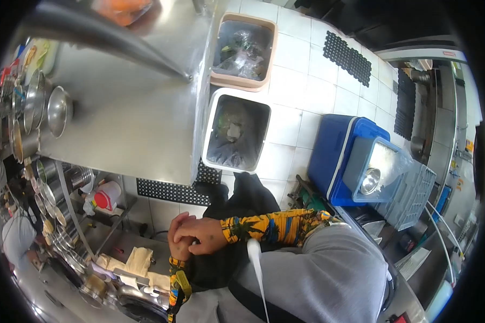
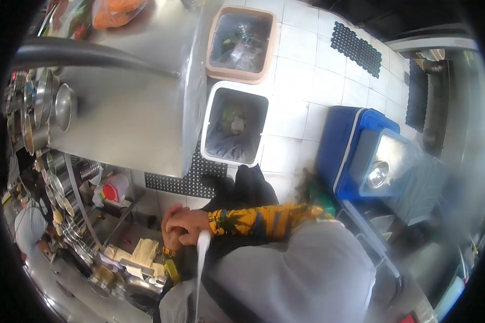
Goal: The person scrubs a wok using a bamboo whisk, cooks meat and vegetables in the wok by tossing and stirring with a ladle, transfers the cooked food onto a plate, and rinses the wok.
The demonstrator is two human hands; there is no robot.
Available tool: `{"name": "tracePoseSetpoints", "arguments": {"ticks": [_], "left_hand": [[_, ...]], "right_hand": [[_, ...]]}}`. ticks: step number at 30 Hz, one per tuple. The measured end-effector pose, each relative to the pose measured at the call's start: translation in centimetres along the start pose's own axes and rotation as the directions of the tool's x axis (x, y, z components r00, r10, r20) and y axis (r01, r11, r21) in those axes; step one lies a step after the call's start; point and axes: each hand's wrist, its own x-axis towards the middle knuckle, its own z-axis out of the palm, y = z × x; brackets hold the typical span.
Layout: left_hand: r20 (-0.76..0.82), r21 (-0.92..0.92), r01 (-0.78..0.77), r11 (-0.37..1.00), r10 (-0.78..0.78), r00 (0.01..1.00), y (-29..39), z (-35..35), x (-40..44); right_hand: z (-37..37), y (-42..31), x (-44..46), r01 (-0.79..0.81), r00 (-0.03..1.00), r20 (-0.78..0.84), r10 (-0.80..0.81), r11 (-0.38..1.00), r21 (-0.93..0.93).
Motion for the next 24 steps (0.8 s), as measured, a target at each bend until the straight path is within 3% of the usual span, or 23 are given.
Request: {"name": "tracePoseSetpoints", "arguments": {"ticks": [4,5,6,8,10,11,12,13,14,15,16,17,18,20,21,22,24], "left_hand": [[0.007,0.078,0.016,0.997,-0.017,1.000,-0.3,0.0,0.4],[0.063,0.245,-0.058,0.968,0.044,0.997,-0.1,-0.3,0.6],[0.104,0.096,-0.072,0.993,0.062,0.993,0.1,-0.6,0.4],[-0.035,0.032,0.117,0.993,-0.116,0.993,-1.2,-0.5,0.3],[-0.078,0.020,0.064,0.998,-0.063,0.995,-1.9,-2.2,-0.8],[-0.103,0.016,0.029,0.999,-0.027,0.994,-2.3,-3.2,-1.1],[-0.121,0.021,0.004,1.000,-0.002,0.993,-2.8,-4.2,-1.3],[-0.138,0.029,-0.019,0.999,0.023,0.990,-3.3,-5.3,-1.5],[-0.156,0.039,-0.052,0.998,0.057,0.986,-4.0,-6.6,-1.4],[-0.160,0.094,-0.046,0.994,0.061,0.985,-5.0,-7.7,-1.0],[-0.105,0.350,-0.175,0.921,0.224,0.969,-5.2,-8.7,-0.3],[-0.062,0.427,-0.299,0.853,0.358,0.932,-7.5,-9.9,0.5],[-0.002,0.370,-0.294,0.881,0.317,0.948,-9.7,-11.0,1.6],[0.181,0.440,-0.180,0.880,0.110,0.977,-5.8,-12.0,1.2],[0.190,0.449,-0.270,0.852,0.204,0.960,-5.9,-12.5,0.8],[0.197,0.395,-0.208,0.895,0.138,0.971,-5.2,-13.3,0.0],[0.191,0.232,-0.233,0.944,0.190,0.963,-4.8,-15.4,-2.3]], "right_hand": [[-0.2,0.3,-0.3,-0.019,1.000,-0.010,0.019,1.000,-0.013],[-0.6,0.4,-0.4,-0.015,1.000,-0.024,0.014,1.000,-0.020],[-0.3,0.4,-0.9,-0.018,0.999,-0.031,0.018,1.000,-0.012],[-1.8,2.6,-1.7,0.111,0.982,-0.141,-0.129,0.986,-0.128],[-5.5,2.6,-3.9,-0.124,0.953,-0.290,0.084,0.985,-0.120],[-6.9,5.9,-5.0,-0.276,0.890,-0.370,0.266,0.961,0.026],[-8.9,9.1,-6.5,-0.376,0.842,-0.431,0.325,0.926,-0.035],[-10.4,12.4,-8.1,-0.560,0.782,-0.441,0.441,0.808,-0.184],[-11.1,17.3,-9.8,-0.618,0.786,-0.352,0.509,0.622,-0.480],[-11.8,22.1,-11.5,-0.538,0.780,-0.259,0.570,0.399,-0.742],[-12.5,25.2,-12.5,-0.494,0.765,-0.245,0.596,0.298,-0.817],[-12.0,26.7,-13.1,-0.504,0.758,-0.258,0.599,0.287,-0.815],[-11.7,27.4,-12.5,-0.543,0.745,-0.288,0.601,0.297,-0.785],[-10.9,28.5,-9.6,-0.627,0.715,-0.342,0.610,0.344,-0.699],[-10.5,28.7,-7.8,-0.687,0.686,-0.376,0.623,0.383,-0.618],[-10.3,29.6,-6.3,-0.756,0.638,-0.406,0.654,0.434,-0.490],[-8.7,30.0,-2.8,-0.837,0.528,-0.409,0.744,0.539,-0.098]]}}
